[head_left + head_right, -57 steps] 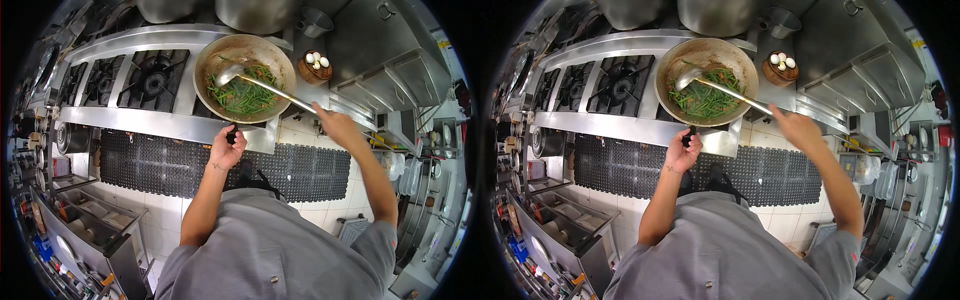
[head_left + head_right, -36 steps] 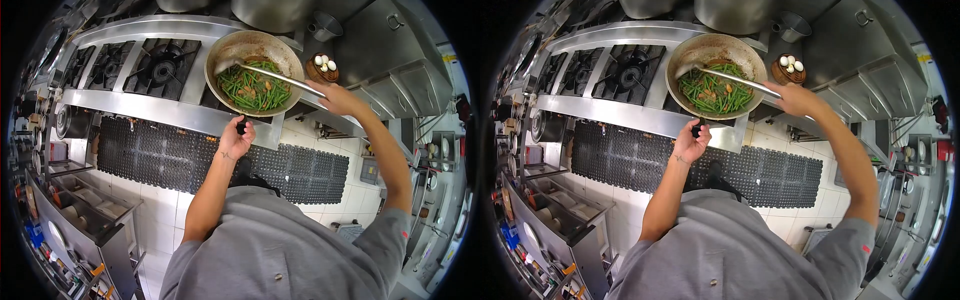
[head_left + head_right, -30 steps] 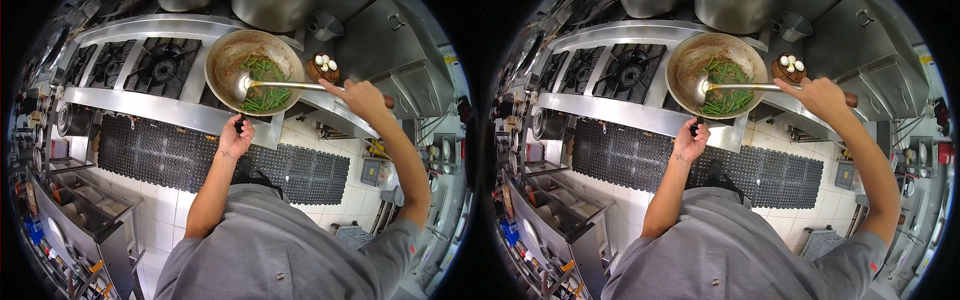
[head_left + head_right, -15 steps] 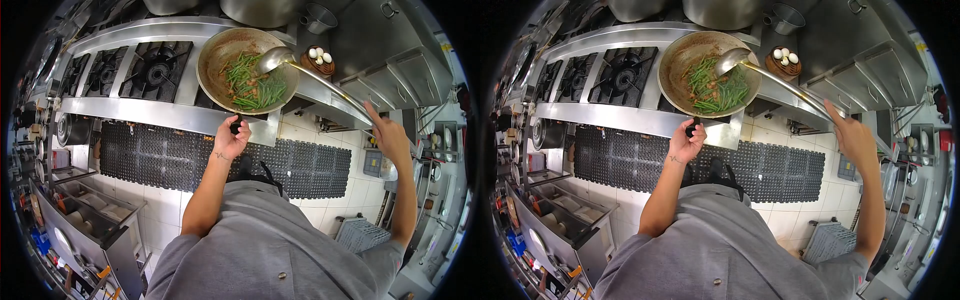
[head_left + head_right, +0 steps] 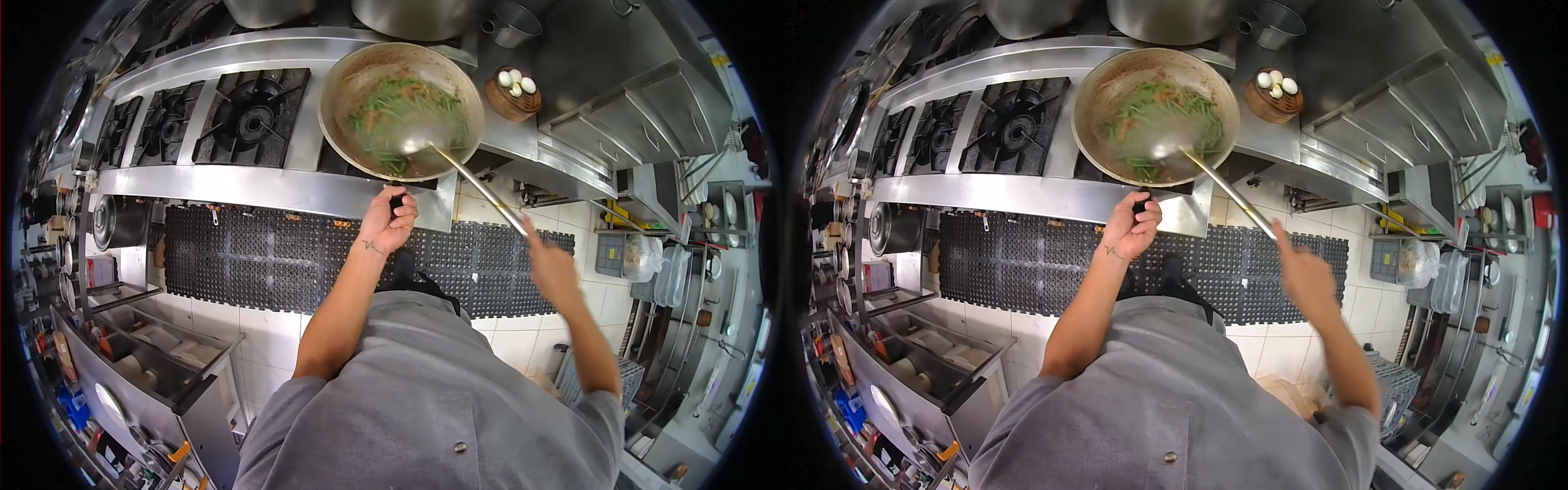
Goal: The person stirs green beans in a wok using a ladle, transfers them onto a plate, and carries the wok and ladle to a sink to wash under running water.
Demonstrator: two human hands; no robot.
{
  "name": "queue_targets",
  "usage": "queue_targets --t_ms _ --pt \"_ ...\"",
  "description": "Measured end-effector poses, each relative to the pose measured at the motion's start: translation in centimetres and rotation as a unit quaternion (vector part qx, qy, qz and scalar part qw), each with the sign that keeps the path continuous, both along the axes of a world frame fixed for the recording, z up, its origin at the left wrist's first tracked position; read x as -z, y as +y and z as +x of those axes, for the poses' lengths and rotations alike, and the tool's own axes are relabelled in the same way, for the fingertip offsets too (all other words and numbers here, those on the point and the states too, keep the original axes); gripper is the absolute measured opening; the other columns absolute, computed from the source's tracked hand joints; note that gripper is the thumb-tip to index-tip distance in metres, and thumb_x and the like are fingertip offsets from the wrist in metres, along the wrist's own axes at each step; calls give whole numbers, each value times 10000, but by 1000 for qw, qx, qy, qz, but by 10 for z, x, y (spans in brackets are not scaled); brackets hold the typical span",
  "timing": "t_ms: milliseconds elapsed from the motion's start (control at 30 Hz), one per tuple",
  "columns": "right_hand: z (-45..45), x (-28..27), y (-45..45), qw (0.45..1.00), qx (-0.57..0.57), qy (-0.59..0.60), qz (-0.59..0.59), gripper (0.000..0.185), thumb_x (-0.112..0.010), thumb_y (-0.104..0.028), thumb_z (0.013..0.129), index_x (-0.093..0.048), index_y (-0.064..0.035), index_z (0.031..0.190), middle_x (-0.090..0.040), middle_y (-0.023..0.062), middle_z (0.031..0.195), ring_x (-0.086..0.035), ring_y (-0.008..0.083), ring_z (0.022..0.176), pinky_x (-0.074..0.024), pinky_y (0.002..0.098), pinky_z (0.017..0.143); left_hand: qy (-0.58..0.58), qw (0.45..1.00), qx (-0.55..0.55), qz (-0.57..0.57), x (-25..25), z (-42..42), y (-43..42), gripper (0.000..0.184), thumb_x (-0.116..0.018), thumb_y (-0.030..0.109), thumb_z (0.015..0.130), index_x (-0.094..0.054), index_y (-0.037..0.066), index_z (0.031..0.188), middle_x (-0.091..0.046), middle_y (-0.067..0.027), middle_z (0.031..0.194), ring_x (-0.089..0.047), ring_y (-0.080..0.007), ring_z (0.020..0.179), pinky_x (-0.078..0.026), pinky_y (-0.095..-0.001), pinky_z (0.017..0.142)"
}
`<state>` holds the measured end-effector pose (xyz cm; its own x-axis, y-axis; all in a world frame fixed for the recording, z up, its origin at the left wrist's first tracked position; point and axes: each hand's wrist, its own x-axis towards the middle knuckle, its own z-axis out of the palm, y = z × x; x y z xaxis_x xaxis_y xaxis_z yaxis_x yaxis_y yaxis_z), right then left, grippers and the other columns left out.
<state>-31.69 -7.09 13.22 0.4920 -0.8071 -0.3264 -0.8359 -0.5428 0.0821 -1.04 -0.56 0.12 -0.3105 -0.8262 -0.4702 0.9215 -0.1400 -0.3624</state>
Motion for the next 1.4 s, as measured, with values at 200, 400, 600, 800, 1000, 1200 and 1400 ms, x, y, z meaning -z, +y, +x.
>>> queue_targets --t_ms 200,400,600,800,1000,1200,1400 --pt "12 -7 16 964 83 -210 138 647 -568 -112 849 -305 -229 1428 -618 204 748 -598 414 666 -466 464 659 -5 1000 -4 -13 4 1 2 155 -569 124 839 -452 24 825 -480 -45 710 -410 -84 512 -273 -180 328" --pt "-17 -41 21 959 19 -207 192 644 -577 -94 845 -332 -239 1422 -635 233 915 -604 409 707 -472 405 685 -9 1000 -4 -9 3 -1 2 175 -556 136 854 -439 16 904 -476 -39 714 -404 -80 502 -268 -188 327" --pt "37 34 16 981 59 -164 85 599 -575 -153 858 -354 -254 1406 -622 256 795 -609 420 726 -465 481 715 -40 999 -9 -35 6 0 2 187 -565 164 845 -441 26 818 -487 -41 714 -406 -87 517 -266 -184 343" --pt "49 39 -41 934 118 -328 79 587 -560 -191 872 -337 -196 1415 -611 230 715 -613 366 605 -471 432 593 -50 999 -1 -18 5 -3 3 225 -578 187 847 -450 13 907 -488 -34 719 -408 -97 519 -273 -198 351" --pt "99 82 -32 855 283 -347 260 565 -497 -163 921 -280 -200 1442 -504 84 583 -467 151 390 -398 305 352 -128 992 22 -4 1 -10 3 240 -568 239 854 -456 32 898 -493 -34 709 -404 -100 516 -263 -205 355" --pt "77 18 19 796 258 -408 364 599 -495 -126 930 -229 -178 1464 -422 0 567 -412 87 393 -376 257 335 -129 991 30 -7 -1 -12 0 225 -553 253 863 -447 55 847 -498 -52 698 -402 -113 511 -257 -201 362" --pt "101 46 -27 827 265 -404 288 605 -492 -112 927 -222 -177 1464 -418 -1 557 -414 94 385 -381 260 334 -110 993 3 39 -12 -16 3 241 -583 235 858 -434 45 857 -494 -52 716 -404 -105 521 -265 -196 369"
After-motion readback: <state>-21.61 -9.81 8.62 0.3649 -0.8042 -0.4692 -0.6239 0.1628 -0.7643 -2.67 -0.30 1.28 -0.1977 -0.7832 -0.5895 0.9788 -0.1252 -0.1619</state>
